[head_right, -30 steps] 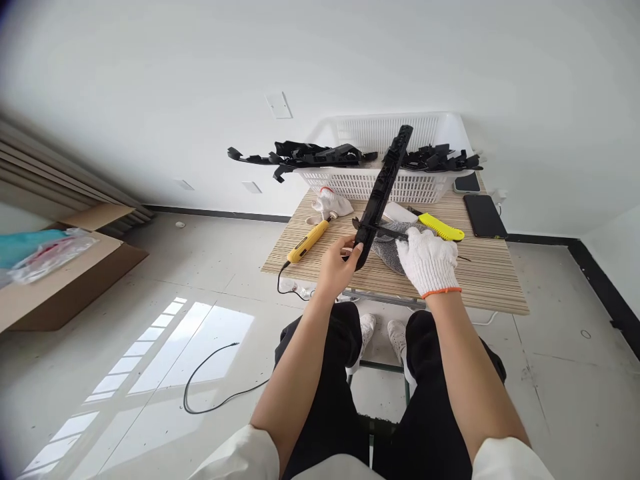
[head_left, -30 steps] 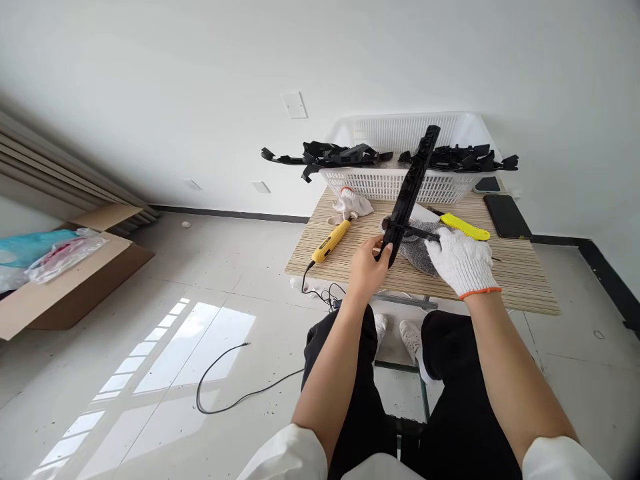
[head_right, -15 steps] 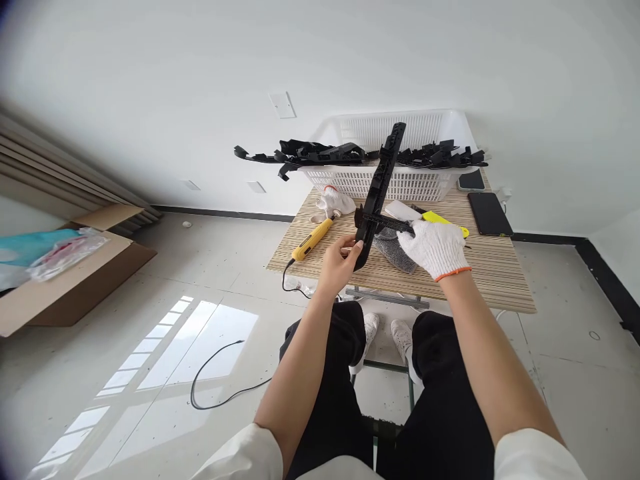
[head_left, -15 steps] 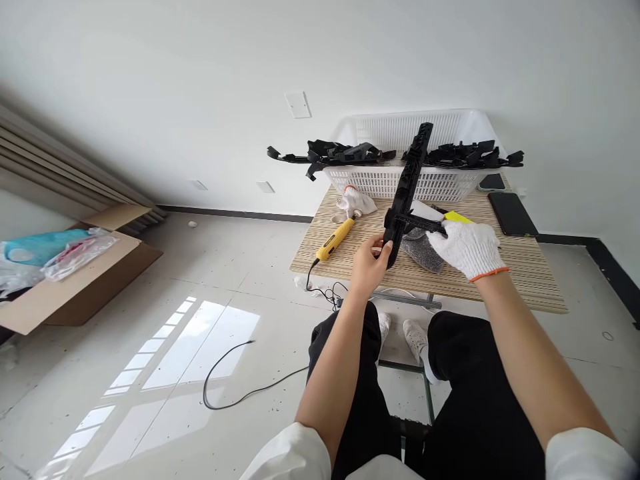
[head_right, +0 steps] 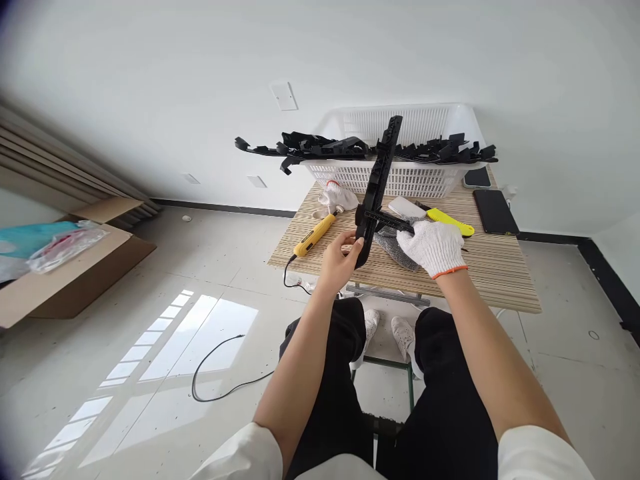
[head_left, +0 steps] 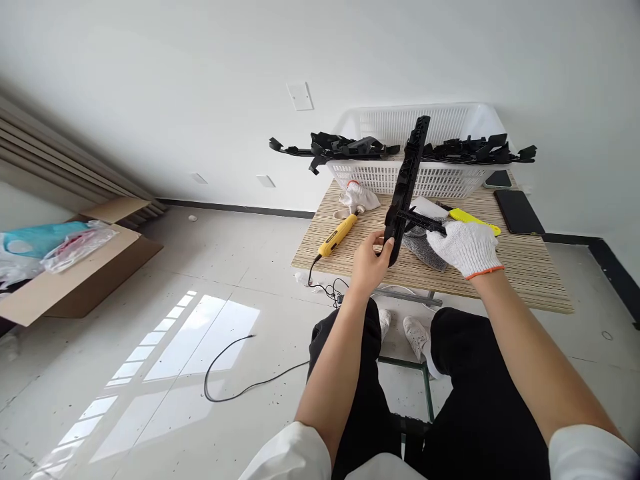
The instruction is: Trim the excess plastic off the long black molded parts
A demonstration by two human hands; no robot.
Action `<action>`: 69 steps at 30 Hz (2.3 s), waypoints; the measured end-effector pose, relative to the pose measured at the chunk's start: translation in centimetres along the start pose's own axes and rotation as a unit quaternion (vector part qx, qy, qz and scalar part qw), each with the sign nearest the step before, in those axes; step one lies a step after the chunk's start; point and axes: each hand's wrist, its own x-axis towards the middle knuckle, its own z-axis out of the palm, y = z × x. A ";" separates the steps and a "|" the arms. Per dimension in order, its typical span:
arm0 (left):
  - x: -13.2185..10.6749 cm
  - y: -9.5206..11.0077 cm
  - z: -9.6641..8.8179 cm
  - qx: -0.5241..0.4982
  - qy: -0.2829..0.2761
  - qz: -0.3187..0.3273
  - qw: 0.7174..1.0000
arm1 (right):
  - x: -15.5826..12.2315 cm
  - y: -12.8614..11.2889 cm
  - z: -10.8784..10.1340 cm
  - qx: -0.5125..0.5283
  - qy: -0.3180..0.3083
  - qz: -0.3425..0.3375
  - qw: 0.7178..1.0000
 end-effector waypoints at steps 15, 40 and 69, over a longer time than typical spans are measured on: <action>-0.4 -0.1 0.1 0.032 -0.005 -0.018 0.999 | -0.8 -0.1 0.6 0.041 -0.004 0.029 0.999; 0.9 -0.1 0.8 0.042 -0.021 0.009 0.999 | 0.4 0.2 1.5 0.025 0.034 0.009 0.999; -0.6 0.1 -0.2 0.055 -0.019 -0.004 0.998 | -1.1 0.8 0.8 -0.010 -0.023 -0.029 0.999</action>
